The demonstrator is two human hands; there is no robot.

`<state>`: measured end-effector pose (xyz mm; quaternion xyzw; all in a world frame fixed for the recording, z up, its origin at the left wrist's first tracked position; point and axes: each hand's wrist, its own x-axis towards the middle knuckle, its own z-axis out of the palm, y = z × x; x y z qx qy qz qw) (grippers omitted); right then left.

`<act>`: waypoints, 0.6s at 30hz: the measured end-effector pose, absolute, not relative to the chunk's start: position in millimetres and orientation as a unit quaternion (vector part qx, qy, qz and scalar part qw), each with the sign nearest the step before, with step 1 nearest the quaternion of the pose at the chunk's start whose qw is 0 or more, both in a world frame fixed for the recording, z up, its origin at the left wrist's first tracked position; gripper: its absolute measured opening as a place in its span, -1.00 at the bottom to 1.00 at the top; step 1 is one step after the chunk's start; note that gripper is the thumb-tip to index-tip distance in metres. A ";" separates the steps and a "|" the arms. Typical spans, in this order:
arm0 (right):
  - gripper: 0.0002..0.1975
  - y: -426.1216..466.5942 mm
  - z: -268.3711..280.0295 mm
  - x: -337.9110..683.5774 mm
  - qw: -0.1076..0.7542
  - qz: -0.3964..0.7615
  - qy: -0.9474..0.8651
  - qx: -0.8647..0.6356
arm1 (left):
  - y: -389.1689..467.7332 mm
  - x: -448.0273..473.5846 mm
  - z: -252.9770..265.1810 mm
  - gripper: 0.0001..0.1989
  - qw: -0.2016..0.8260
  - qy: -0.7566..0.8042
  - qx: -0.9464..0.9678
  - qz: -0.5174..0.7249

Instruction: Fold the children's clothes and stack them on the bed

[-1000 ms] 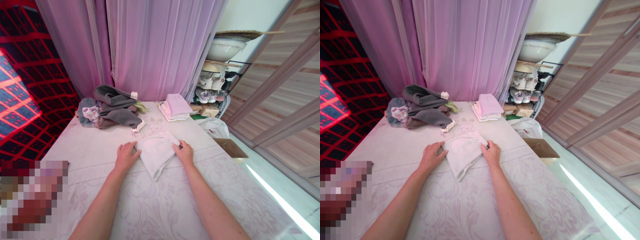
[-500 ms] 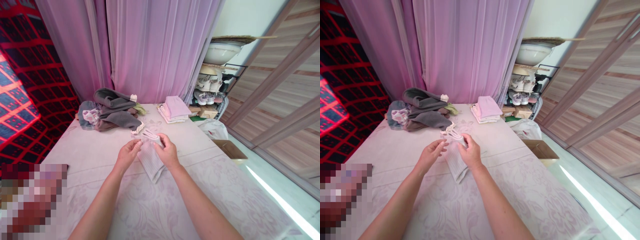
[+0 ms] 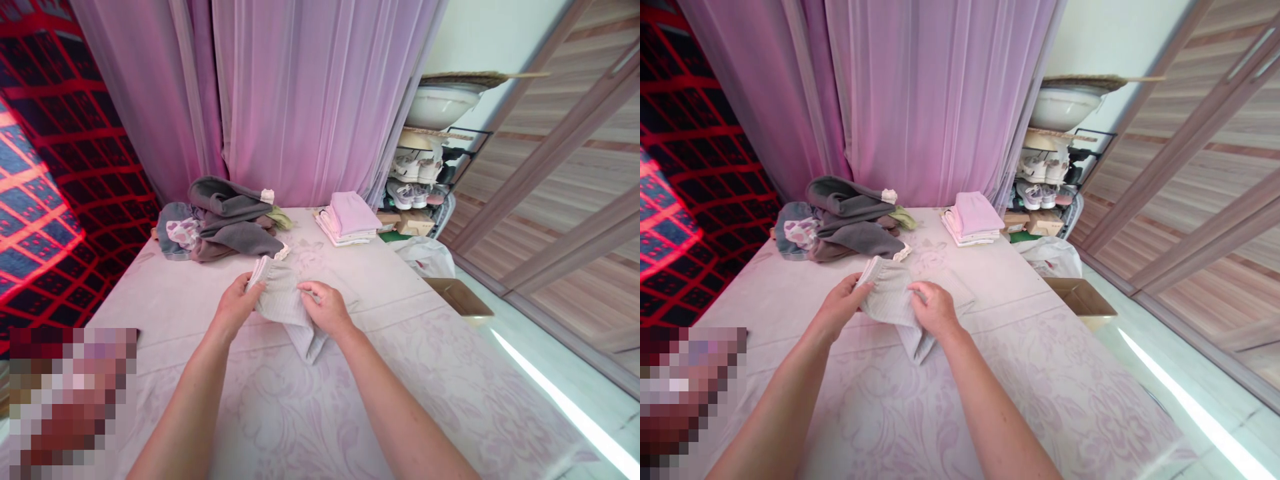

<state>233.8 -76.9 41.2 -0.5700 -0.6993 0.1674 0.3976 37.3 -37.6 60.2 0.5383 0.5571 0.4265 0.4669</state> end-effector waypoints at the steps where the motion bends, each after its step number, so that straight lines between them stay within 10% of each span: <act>1: -0.67 -76.1 40.2 244.4 0.358 0.162 -0.709 -0.586 | -36.0 32.1 62.0 -0.47 0.453 0.568 0.532 0.435; 7: -0.36 -86.2 22.4 275.6 0.151 0.164 -0.753 -0.620 | -28.2 3.0 70.4 -0.53 0.373 0.606 0.493 0.500; 18: -0.76 -76.3 9.1 279.2 0.260 0.066 -0.689 -0.673 | -28.3 -4.6 78.1 -0.57 0.363 0.590 0.462 0.555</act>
